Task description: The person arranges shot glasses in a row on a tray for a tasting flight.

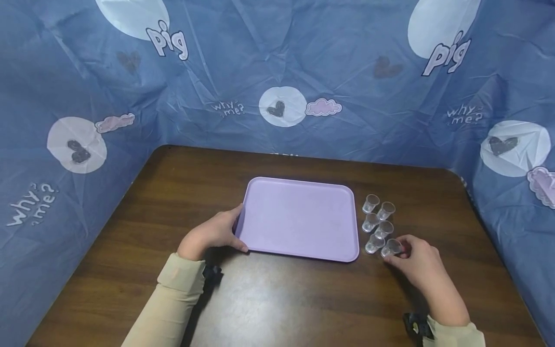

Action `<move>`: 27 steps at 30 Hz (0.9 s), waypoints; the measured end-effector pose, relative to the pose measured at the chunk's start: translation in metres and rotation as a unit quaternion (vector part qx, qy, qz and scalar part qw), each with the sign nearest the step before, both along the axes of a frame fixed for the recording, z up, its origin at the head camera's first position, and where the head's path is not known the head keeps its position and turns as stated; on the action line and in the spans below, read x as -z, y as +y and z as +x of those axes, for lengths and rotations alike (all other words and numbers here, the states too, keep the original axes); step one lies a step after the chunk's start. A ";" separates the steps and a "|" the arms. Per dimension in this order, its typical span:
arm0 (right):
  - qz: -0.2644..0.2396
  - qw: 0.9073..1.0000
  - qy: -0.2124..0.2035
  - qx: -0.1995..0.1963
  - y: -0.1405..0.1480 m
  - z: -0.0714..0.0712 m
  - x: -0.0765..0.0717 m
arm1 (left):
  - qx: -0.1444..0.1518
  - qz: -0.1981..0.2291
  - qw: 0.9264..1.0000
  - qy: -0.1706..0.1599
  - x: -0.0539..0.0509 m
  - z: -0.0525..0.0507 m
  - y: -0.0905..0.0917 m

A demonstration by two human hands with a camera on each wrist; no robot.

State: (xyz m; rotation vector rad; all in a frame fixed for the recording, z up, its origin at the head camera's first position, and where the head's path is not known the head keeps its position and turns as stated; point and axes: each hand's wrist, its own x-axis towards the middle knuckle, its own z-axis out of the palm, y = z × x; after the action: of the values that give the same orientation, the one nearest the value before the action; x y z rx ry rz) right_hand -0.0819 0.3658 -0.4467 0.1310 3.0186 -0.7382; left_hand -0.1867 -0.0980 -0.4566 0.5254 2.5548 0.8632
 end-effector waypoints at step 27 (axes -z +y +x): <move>-0.074 0.995 0.062 0.027 0.004 0.014 0.002 | -0.008 -0.009 1.000 -0.009 -0.004 0.002 0.001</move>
State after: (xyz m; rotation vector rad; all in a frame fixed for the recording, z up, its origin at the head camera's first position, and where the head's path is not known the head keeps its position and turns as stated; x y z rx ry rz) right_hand -0.0684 0.3695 -0.4488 0.1700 3.0726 -1.0084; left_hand -0.1852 -0.0971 -0.4529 0.4912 2.5520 0.8453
